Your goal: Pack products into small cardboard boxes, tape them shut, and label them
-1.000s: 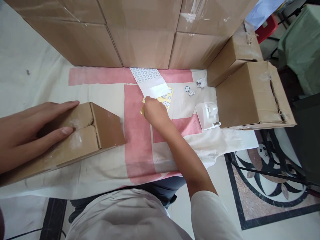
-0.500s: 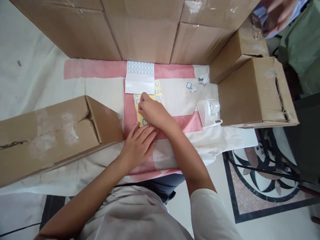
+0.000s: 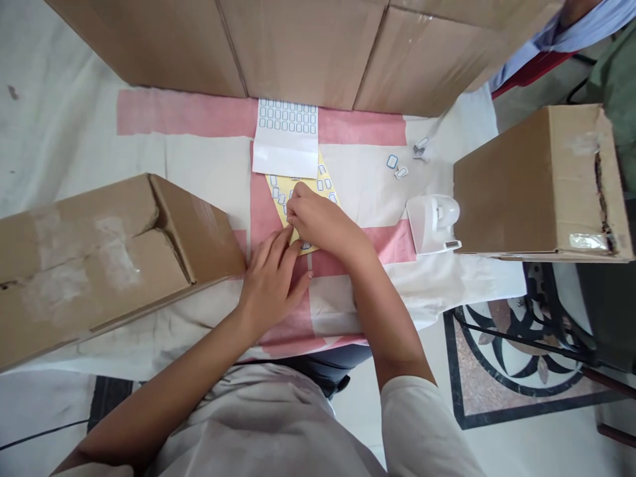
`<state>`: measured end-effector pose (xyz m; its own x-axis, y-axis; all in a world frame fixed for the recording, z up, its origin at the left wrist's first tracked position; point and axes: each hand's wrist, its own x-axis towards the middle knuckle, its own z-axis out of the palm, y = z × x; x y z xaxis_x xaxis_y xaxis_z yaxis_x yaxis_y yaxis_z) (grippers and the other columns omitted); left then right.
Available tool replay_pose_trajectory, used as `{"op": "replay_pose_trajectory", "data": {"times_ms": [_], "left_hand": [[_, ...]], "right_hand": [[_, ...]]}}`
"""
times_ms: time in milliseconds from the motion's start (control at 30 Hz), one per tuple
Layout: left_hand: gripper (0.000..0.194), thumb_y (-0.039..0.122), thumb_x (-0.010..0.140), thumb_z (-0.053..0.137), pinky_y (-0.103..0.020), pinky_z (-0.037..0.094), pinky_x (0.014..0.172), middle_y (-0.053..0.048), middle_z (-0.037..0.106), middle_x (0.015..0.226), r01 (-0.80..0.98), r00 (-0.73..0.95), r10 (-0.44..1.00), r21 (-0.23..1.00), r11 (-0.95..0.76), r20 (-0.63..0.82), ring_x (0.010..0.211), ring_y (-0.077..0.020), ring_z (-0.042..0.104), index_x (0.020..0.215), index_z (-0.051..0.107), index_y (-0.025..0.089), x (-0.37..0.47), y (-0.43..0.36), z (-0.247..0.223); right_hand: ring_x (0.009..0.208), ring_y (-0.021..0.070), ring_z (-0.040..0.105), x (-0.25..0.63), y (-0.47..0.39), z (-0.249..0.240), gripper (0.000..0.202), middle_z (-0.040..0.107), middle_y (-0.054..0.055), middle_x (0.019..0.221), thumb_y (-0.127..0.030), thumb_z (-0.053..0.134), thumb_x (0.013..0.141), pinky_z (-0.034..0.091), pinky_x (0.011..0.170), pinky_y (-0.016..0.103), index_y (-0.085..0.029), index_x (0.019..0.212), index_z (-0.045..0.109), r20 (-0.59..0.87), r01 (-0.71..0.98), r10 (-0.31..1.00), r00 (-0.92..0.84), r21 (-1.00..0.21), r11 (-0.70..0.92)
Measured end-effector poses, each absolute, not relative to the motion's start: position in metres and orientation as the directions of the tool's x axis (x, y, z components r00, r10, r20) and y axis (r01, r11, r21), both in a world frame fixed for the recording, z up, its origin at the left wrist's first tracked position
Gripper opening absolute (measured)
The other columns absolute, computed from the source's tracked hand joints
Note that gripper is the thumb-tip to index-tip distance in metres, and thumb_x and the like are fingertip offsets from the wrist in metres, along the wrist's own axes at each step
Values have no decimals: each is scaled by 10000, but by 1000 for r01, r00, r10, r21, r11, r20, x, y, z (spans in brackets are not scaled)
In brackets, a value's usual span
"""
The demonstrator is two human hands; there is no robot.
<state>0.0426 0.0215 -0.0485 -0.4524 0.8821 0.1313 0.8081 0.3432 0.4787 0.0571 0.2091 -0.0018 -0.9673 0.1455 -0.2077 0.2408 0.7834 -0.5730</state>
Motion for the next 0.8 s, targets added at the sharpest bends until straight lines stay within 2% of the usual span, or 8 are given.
{"op": "replay_pose_trajectory", "data": {"times_ms": [167,467,800], "left_hand": [[517,408,1008,500,-578,381,1195,-225,458,1591,819,-446,884,462,339,143,1446,-393,431,1417,530,94,43,21,-49],[511,403,1014,488,-527,394,1195,-196,490,1572,849,-438,889,387,359,136,1433,-366,444,1414,546,91,45,20,-45],[517,419,1007,501,-518,372,1198,-199,482,1578,855,-443,888,352,380,119,1434,-368,441,1409,553,100,46,22,-45]], "right_hand": [[887,209,565,56,211,-3,202,553,96,1060,-101,470,957,428,801,339,-177,821,598,-217,240,137,-966,-573,784],[863,205,544,57,214,-9,227,518,81,987,-90,465,948,418,786,349,-199,749,478,-183,208,118,-976,-622,755],[795,186,509,57,214,-8,232,497,65,951,-101,457,967,406,759,344,-202,758,460,-186,206,112,-976,-626,752]]}}
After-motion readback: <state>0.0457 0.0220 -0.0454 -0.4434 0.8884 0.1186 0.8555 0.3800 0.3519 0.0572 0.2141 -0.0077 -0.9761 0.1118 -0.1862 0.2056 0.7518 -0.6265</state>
